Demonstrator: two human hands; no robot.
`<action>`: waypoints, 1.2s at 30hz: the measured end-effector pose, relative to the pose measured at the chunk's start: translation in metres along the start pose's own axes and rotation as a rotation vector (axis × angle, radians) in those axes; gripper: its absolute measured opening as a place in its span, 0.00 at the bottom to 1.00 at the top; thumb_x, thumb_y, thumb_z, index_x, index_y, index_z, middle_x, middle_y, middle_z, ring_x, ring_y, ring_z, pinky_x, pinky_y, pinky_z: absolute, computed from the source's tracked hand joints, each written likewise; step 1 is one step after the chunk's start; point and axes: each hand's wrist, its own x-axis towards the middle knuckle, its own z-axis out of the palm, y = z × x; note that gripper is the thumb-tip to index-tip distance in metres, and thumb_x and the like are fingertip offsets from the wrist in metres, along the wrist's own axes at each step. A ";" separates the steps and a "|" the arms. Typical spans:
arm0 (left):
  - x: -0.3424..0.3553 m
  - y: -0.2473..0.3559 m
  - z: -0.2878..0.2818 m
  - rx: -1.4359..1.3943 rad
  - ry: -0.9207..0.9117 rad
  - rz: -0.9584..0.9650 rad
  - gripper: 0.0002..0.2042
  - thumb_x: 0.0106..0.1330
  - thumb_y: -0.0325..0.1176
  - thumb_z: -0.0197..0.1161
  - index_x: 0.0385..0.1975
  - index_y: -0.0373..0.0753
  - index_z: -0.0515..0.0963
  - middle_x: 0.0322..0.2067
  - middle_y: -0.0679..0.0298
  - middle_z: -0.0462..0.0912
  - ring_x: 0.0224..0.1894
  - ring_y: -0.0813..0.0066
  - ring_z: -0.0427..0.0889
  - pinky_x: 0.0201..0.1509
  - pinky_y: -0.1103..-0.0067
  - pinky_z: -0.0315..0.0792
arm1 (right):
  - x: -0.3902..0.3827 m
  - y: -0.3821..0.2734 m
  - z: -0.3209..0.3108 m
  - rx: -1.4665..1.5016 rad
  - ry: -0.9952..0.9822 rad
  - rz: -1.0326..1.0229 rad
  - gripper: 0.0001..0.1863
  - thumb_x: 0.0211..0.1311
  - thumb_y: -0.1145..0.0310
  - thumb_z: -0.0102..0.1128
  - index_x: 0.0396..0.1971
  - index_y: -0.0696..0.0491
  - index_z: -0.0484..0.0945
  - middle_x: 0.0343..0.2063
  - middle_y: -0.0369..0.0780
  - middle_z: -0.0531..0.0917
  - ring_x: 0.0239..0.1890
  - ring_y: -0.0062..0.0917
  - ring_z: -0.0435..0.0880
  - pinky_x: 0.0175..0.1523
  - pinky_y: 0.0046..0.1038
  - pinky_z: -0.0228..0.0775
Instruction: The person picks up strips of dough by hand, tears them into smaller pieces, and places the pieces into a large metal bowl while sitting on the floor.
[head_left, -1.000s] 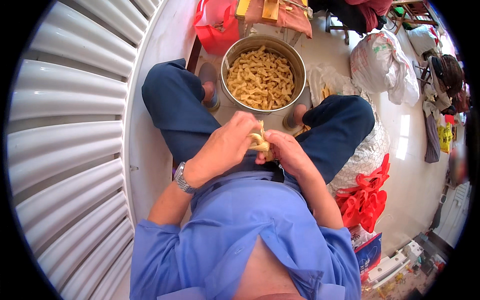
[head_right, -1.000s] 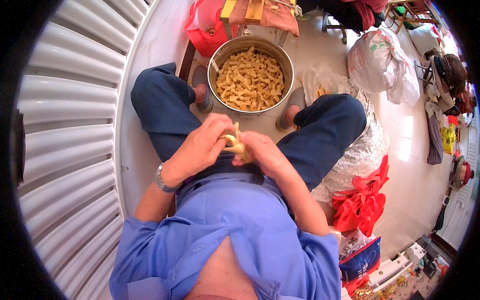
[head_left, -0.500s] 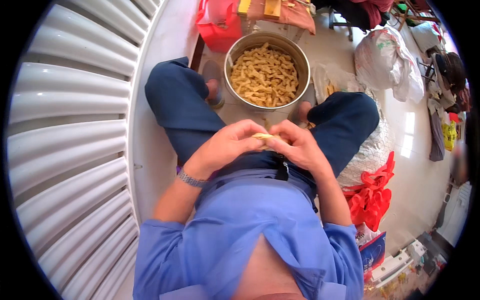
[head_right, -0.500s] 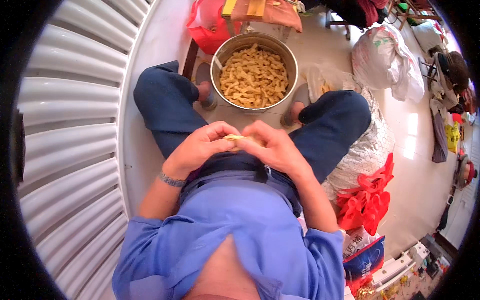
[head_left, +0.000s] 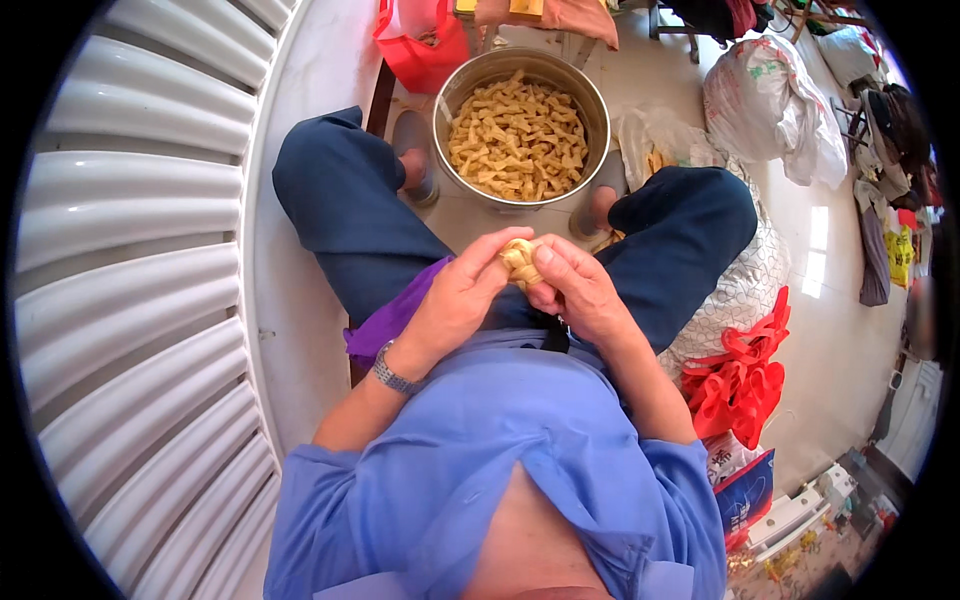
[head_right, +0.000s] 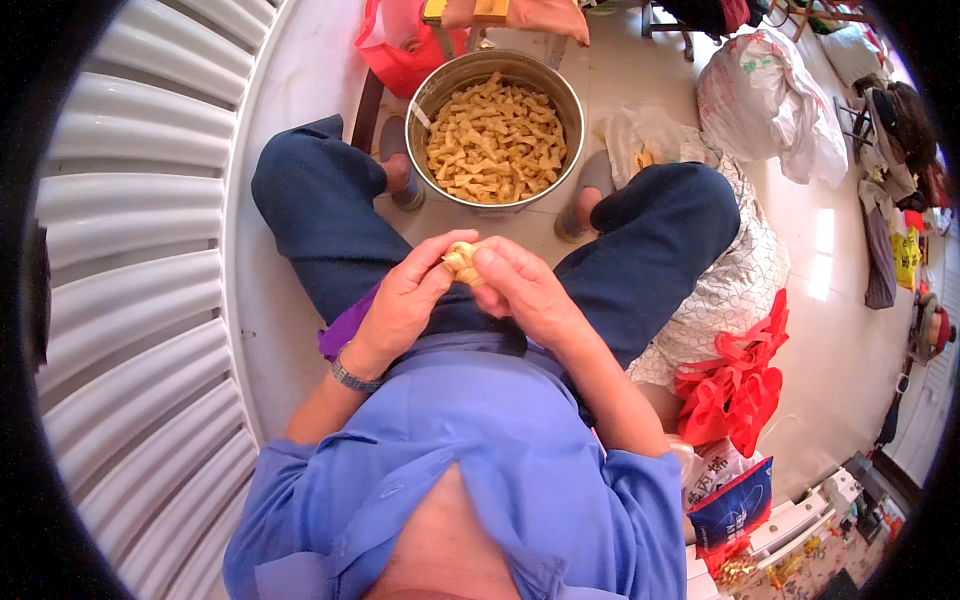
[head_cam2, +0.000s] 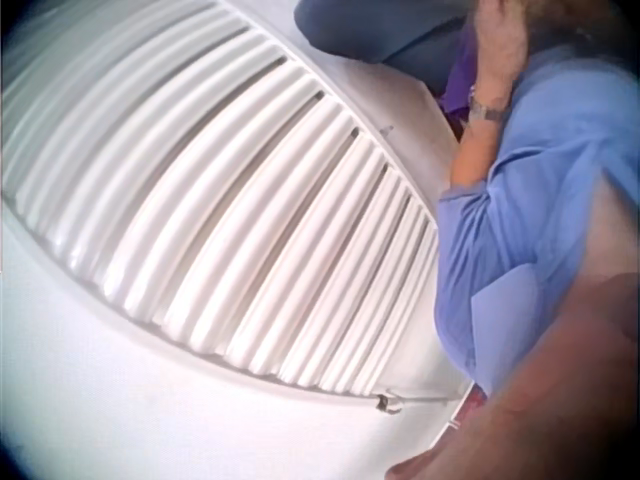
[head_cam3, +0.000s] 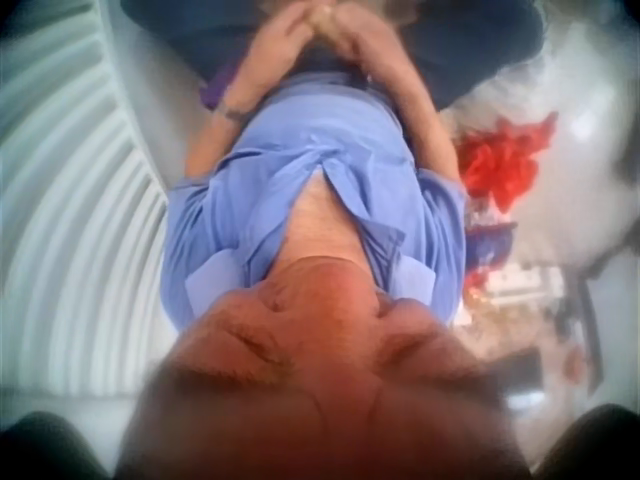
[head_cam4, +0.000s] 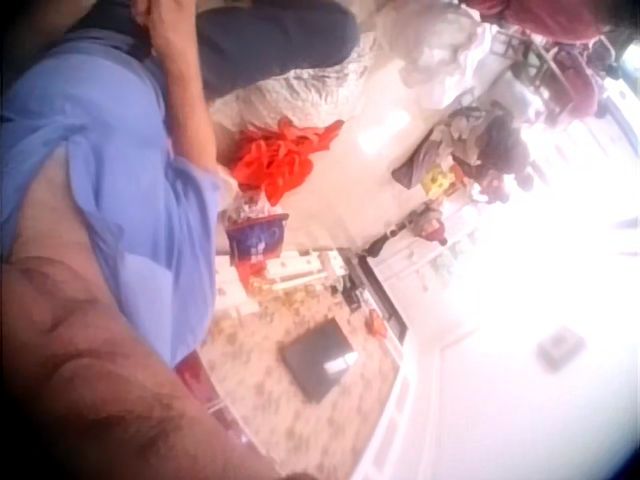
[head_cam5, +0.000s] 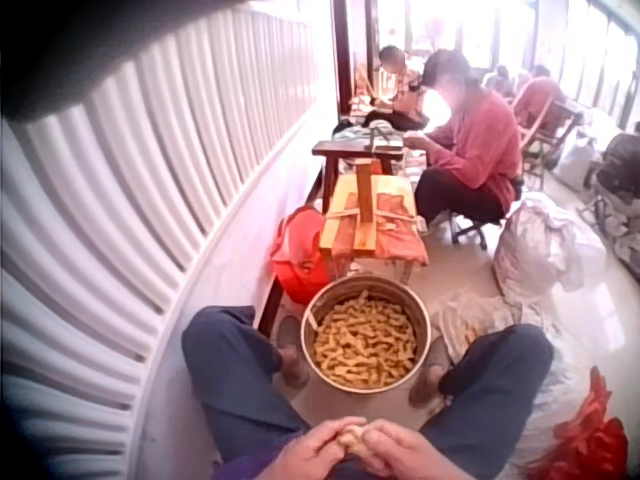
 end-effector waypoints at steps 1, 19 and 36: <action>0.000 -0.001 0.000 0.027 -0.002 0.007 0.19 0.77 0.29 0.48 0.66 0.35 0.68 0.58 0.64 0.74 0.60 0.78 0.72 0.64 0.81 0.65 | -0.001 -0.003 -0.001 0.003 -0.008 0.017 0.16 0.78 0.54 0.48 0.45 0.52 0.74 0.23 0.29 0.71 0.23 0.11 0.64 0.27 0.15 0.54; -0.009 0.035 -0.037 0.489 0.299 0.027 0.13 0.75 0.36 0.54 0.38 0.32 0.81 0.33 0.61 0.84 0.37 0.76 0.81 0.43 0.77 0.74 | -0.009 -0.014 0.013 -0.674 -0.012 0.185 0.16 0.71 0.53 0.57 0.39 0.53 0.78 0.29 0.33 0.77 0.31 0.15 0.73 0.37 0.23 0.70; 0.009 0.046 -0.016 0.905 -0.357 0.041 0.24 0.62 0.24 0.63 0.60 0.34 0.70 0.50 0.48 0.80 0.52 0.50 0.80 0.55 0.69 0.74 | -0.021 -0.023 0.010 -1.487 -0.023 -0.741 0.07 0.64 0.68 0.54 0.37 0.54 0.75 0.20 0.43 0.81 0.24 0.41 0.83 0.28 0.40 0.73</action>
